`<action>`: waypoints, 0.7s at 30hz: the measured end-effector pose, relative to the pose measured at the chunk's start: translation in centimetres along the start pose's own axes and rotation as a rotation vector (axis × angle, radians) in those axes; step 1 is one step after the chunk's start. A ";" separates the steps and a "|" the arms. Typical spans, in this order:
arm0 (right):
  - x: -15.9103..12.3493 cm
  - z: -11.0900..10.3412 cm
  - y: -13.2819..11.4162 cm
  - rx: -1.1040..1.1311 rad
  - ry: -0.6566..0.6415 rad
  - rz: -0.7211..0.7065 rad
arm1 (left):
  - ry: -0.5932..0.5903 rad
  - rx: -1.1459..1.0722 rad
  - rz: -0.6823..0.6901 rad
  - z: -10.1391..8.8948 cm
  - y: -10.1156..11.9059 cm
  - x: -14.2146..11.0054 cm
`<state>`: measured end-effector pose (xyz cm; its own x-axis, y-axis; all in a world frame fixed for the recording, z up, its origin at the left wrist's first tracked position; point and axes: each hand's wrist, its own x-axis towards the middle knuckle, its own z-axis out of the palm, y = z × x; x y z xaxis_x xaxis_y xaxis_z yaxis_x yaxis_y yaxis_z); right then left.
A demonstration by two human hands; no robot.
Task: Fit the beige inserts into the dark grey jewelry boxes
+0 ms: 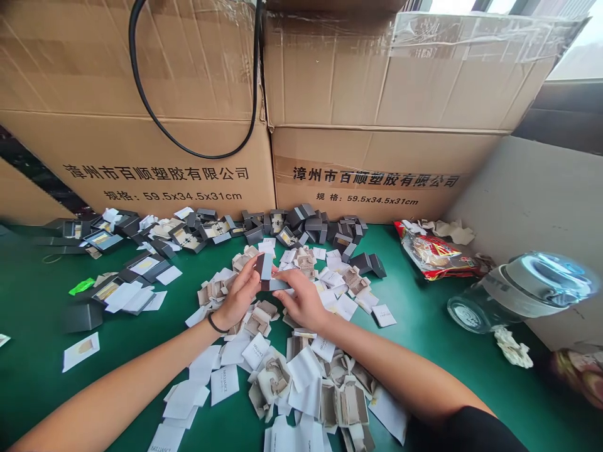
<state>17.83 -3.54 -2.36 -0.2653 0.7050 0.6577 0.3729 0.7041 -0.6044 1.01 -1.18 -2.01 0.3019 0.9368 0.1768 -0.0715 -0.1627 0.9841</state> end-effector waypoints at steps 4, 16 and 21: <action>0.1 0.1 0.3 0.105 0.103 0.134 | -0.078 0.012 0.009 0.3 0.4 0.1; -0.2 0.9 2.0 0.456 0.138 0.431 | -0.039 0.121 0.017 0.0 -0.3 0.5; 0.0 0.5 2.0 0.482 0.090 0.486 | -0.030 0.222 0.031 -0.1 -0.5 0.5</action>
<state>18.12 -2.12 -3.79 -0.0859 0.9550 0.2840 -0.0121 0.2841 -0.9587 1.10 -0.58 -2.43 0.3315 0.9210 0.2046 0.1287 -0.2590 0.9573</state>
